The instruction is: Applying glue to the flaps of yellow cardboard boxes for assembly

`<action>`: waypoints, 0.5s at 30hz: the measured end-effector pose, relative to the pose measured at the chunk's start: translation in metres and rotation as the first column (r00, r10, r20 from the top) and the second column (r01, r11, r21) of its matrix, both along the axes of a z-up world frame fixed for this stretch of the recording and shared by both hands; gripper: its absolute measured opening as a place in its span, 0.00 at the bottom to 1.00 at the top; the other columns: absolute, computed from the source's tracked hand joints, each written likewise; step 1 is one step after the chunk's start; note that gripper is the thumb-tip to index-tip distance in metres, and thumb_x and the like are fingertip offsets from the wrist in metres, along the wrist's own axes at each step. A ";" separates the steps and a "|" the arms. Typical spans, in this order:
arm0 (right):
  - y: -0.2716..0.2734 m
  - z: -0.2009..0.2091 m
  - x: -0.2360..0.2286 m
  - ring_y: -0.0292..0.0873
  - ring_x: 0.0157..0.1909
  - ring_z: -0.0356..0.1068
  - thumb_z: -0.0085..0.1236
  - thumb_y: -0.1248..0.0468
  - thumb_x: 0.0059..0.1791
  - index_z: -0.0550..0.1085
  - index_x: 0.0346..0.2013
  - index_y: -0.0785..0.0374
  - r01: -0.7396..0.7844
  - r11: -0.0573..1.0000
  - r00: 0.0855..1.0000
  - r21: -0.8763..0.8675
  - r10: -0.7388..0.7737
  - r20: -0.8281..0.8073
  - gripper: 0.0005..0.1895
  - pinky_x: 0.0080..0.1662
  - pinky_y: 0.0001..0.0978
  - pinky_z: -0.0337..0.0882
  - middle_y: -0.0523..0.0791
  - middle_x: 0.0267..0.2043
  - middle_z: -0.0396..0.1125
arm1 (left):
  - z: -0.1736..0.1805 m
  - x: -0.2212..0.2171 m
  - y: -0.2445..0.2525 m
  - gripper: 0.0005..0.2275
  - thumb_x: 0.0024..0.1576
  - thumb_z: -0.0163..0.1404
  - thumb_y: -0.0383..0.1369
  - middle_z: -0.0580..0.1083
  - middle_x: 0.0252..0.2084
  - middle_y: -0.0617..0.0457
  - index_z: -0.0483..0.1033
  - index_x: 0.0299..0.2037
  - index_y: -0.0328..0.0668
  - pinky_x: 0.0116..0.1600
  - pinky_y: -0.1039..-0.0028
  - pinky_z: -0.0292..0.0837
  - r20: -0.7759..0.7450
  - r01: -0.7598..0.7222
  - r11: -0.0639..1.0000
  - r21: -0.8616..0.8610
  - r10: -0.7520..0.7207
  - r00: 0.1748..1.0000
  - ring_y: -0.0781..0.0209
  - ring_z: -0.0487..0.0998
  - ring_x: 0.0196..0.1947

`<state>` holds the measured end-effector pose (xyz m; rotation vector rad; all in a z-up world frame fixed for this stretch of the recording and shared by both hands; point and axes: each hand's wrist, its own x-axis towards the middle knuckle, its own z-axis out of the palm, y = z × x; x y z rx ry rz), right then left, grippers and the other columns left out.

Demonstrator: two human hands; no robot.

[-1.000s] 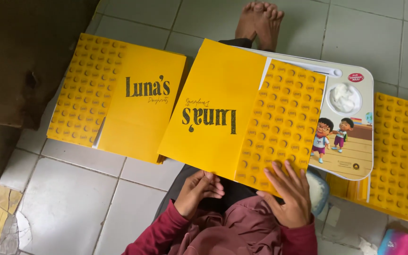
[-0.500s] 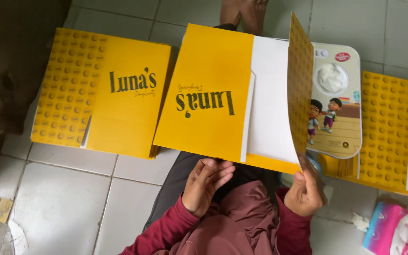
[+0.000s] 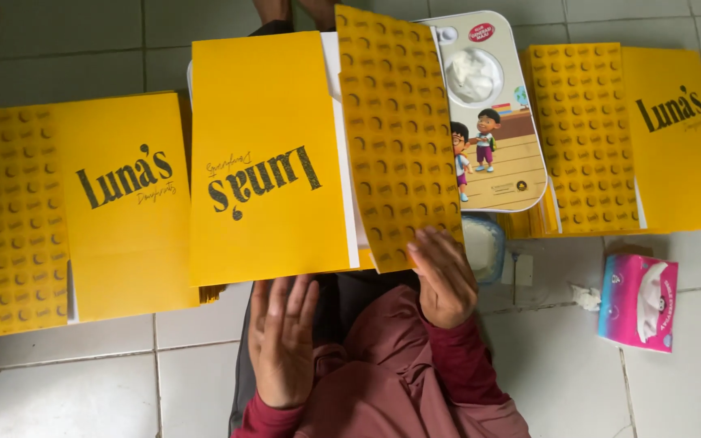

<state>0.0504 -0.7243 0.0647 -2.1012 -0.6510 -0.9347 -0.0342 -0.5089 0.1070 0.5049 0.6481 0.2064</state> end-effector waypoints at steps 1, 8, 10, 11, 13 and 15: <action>0.001 -0.002 0.000 0.55 0.62 0.73 0.58 0.79 0.54 0.73 0.57 0.66 -0.008 1.000 1.000 -0.011 0.008 -0.019 0.18 0.66 0.51 0.75 0.52 0.58 0.71 | -0.003 -0.006 0.000 0.25 0.61 0.45 0.29 0.62 0.68 0.35 0.52 0.69 0.39 0.73 0.44 0.60 0.190 -0.038 0.985 0.170 0.005 0.982 0.28 0.64 0.69; 0.005 -0.012 0.000 0.54 0.65 0.70 0.64 0.72 0.53 0.75 0.58 0.60 0.016 0.996 0.999 -0.084 -0.020 -0.050 0.19 0.68 0.54 0.71 0.50 0.59 0.71 | -0.002 0.001 -0.007 0.36 0.59 0.47 0.33 0.48 0.78 0.37 0.41 0.75 0.33 0.77 0.48 0.52 0.356 -0.094 0.900 0.425 -0.071 0.932 0.34 0.51 0.78; 0.006 -0.016 -0.001 0.54 0.64 0.70 0.65 0.73 0.52 0.75 0.57 0.59 0.029 0.996 0.998 -0.082 -0.034 -0.055 0.19 0.67 0.54 0.71 0.50 0.58 0.72 | -0.018 0.008 -0.013 0.26 0.62 0.45 0.32 0.55 0.73 0.37 0.51 0.69 0.34 0.75 0.49 0.57 0.286 -0.055 0.901 0.431 -0.078 0.955 0.33 0.59 0.74; 0.007 -0.019 -0.002 0.54 0.63 0.71 0.66 0.73 0.52 0.76 0.56 0.59 0.034 0.996 0.998 -0.079 -0.039 -0.059 0.19 0.67 0.55 0.71 0.50 0.57 0.73 | -0.025 0.011 -0.016 0.16 0.65 0.44 0.30 0.62 0.69 0.36 0.62 0.62 0.34 0.74 0.51 0.63 0.214 -0.023 0.900 0.435 -0.078 0.974 0.32 0.66 0.69; 0.007 -0.019 0.002 0.53 0.62 0.72 0.68 0.75 0.50 0.77 0.54 0.59 0.057 0.997 0.997 -0.049 -0.059 -0.039 0.19 0.66 0.54 0.72 0.49 0.55 0.74 | -0.031 0.029 -0.019 0.11 0.64 0.46 0.32 0.69 0.60 0.37 0.63 0.54 0.40 0.70 0.52 0.68 0.164 -0.003 0.932 0.363 -0.060 0.985 0.38 0.73 0.63; 0.007 -0.016 0.002 0.52 0.60 0.73 0.69 0.76 0.49 0.78 0.52 0.60 0.078 0.997 0.997 -0.017 -0.079 -0.024 0.19 0.65 0.53 0.73 0.49 0.54 0.74 | -0.035 0.041 -0.018 0.06 0.64 0.49 0.33 0.76 0.51 0.37 0.65 0.46 0.45 0.66 0.53 0.73 0.108 0.013 0.957 0.290 -0.046 0.993 0.45 0.79 0.56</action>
